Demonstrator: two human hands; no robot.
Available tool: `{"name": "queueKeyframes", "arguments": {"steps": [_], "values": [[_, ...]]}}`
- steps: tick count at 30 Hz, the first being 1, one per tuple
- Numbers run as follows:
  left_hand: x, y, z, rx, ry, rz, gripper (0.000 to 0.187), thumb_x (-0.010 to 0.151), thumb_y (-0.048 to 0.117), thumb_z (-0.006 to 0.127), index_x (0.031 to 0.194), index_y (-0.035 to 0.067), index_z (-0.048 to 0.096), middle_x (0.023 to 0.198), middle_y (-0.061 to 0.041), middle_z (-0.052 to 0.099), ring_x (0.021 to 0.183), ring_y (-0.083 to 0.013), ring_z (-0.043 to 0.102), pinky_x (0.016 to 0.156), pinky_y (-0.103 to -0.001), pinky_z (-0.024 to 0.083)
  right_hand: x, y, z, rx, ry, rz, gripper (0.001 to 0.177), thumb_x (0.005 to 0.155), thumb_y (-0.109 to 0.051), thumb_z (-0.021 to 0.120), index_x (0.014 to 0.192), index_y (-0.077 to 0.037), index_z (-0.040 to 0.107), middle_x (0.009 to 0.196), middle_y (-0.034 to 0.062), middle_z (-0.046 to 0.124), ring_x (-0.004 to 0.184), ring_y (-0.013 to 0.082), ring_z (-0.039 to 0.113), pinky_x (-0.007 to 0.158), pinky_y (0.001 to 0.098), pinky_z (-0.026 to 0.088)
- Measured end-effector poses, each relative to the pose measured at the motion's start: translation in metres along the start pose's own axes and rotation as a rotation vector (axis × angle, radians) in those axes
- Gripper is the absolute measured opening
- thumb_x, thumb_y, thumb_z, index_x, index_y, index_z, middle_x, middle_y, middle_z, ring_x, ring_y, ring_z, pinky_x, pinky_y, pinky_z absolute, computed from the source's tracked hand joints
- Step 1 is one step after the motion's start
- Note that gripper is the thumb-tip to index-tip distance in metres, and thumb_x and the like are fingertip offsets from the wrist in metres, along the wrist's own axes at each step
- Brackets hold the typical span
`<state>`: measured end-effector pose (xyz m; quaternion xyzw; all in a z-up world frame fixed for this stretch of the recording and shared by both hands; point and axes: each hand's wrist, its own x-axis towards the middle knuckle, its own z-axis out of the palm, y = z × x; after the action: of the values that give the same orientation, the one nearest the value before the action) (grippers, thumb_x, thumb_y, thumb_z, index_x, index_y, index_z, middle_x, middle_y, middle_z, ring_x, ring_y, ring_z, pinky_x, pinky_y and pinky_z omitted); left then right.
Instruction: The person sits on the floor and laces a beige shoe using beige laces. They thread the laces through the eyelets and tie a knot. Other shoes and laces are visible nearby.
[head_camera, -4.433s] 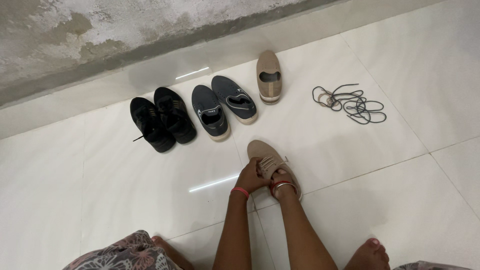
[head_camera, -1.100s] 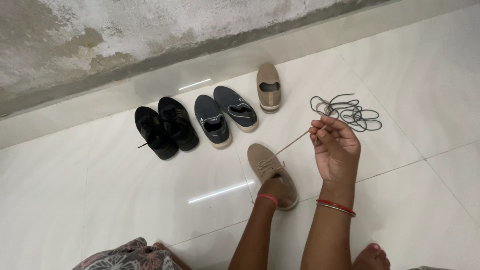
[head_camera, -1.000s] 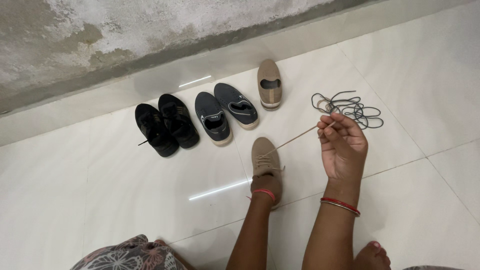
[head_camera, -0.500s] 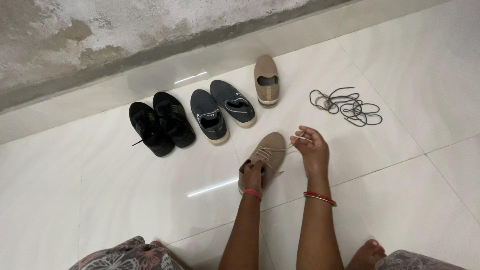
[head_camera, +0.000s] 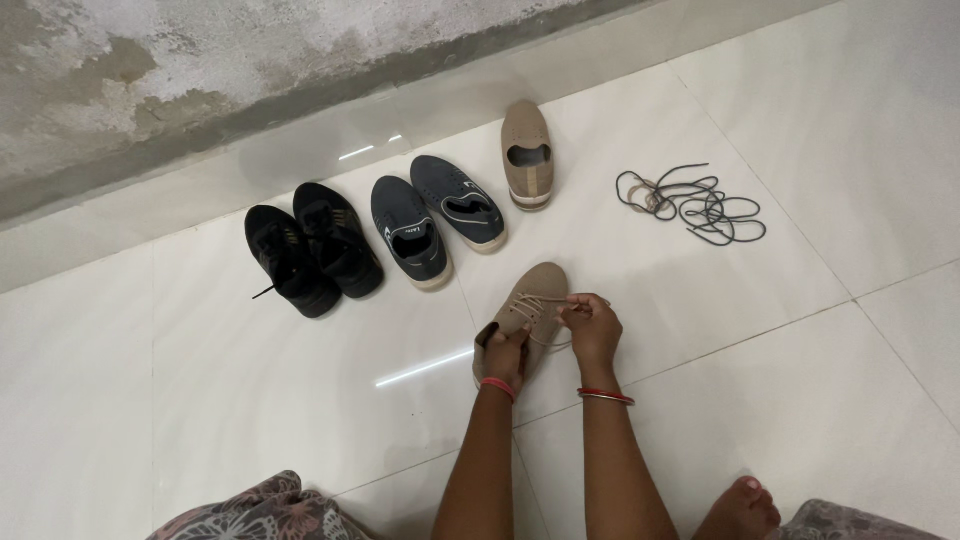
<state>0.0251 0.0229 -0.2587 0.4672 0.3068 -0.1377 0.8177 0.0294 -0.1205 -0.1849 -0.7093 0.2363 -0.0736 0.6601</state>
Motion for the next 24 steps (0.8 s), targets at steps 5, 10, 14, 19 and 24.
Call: {"name": "queueKeyframes", "arguments": {"steps": [5,10,14,19,24], "values": [[-0.011,0.005,0.001,-0.015,-0.038,-0.031,0.020,0.091,0.008,0.069,0.109,0.005,0.060,0.090,-0.003,0.066,0.077,-0.0130,0.061,0.068,-0.028,0.051,0.002,0.015,0.011,-0.166,0.017,-0.059,0.020,0.082,0.002,0.077,0.101,-0.001,0.074,0.095,0.0084,0.075,0.085,0.0137,0.073,0.076,0.0271,0.061],[0.005,-0.010,-0.011,0.048,-0.037,-0.026,0.015,0.094,0.008,0.070,0.086,0.009,0.057,0.072,0.002,0.056,0.061,-0.0086,0.052,0.054,-0.025,0.044,0.001,0.020,0.021,-0.305,0.057,-0.164,0.017,0.083,0.001,0.077,0.100,-0.002,0.073,0.096,0.0092,0.076,0.082,0.0172,0.075,0.075,0.0292,0.060],[0.023,-0.029,-0.023,0.007,-0.113,0.048,0.017,0.094,0.004,0.056,0.077,0.006,0.053,0.064,-0.001,0.053,0.049,-0.0102,0.045,0.043,-0.026,0.035,0.002,0.019,0.024,-0.325,0.049,-0.305,0.019,0.081,0.003,0.076,0.099,-0.002,0.072,0.097,0.0116,0.072,0.081,0.0201,0.074,0.072,0.0307,0.059],[0.030,-0.039,-0.025,0.022,-0.091,0.060,0.014,0.093,0.002,0.048,0.085,0.010,0.058,0.065,0.000,0.053,0.049,-0.0102,0.045,0.042,-0.026,0.036,0.003,0.015,0.027,-0.404,-0.051,-0.350,0.018,0.079,0.003,0.076,0.095,-0.004,0.073,0.094,0.0118,0.073,0.080,0.0217,0.074,0.073,0.0328,0.059],[0.026,-0.036,-0.020,0.060,-0.012,0.022,0.015,0.097,0.004,0.048,0.093,0.010,0.062,0.071,0.000,0.058,0.054,-0.0094,0.050,0.044,-0.026,0.040,0.011,0.009,0.026,-0.471,-0.160,-0.396,0.019,0.080,0.007,0.073,0.097,-0.003,0.074,0.094,0.0135,0.073,0.081,0.0249,0.072,0.073,0.0348,0.057]]}}
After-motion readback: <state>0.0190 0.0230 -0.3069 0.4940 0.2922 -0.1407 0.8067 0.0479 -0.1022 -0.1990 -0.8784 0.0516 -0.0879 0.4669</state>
